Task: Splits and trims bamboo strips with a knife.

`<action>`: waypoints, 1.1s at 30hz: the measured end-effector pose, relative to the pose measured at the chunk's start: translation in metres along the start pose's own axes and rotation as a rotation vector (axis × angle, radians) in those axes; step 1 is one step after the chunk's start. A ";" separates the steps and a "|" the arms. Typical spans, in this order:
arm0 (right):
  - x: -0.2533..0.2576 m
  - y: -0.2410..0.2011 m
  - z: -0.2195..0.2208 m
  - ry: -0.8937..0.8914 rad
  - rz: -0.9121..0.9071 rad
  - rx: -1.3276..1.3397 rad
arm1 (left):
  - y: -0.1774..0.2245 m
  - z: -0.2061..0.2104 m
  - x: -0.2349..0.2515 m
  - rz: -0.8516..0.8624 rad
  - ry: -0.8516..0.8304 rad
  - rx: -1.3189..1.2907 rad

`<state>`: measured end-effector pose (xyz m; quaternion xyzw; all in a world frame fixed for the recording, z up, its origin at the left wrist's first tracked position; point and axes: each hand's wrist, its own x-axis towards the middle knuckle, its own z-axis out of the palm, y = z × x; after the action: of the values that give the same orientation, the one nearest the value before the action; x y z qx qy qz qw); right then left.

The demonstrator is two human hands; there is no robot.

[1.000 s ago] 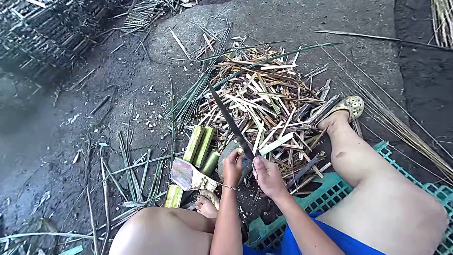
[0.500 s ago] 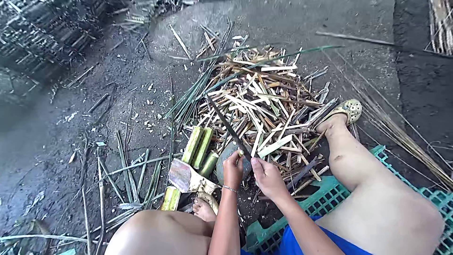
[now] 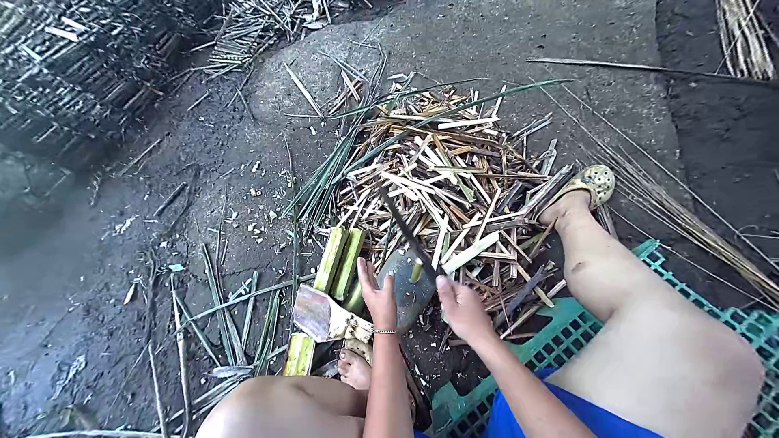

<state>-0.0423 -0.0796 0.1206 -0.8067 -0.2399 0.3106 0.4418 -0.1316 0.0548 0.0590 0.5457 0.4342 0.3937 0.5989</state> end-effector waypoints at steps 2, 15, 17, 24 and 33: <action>0.012 0.003 0.004 -0.091 0.078 -0.048 | 0.017 0.005 0.001 0.072 0.027 -0.086; -0.014 0.033 0.016 -0.050 0.002 -0.016 | 0.052 0.006 -0.006 0.483 -0.232 -0.253; -0.022 0.047 0.027 0.114 -0.160 0.087 | 0.058 0.006 -0.007 0.512 -0.230 -0.303; -0.013 0.087 0.034 -0.050 0.202 0.046 | 0.055 0.008 -0.001 0.337 -0.440 -0.081; -0.035 0.078 0.031 0.181 -0.146 -0.022 | 0.071 0.020 -0.018 0.598 -0.446 -0.017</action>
<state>-0.0800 -0.1232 0.0506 -0.8168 -0.2606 0.2008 0.4740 -0.1176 0.0380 0.1318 0.7157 0.1112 0.4265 0.5417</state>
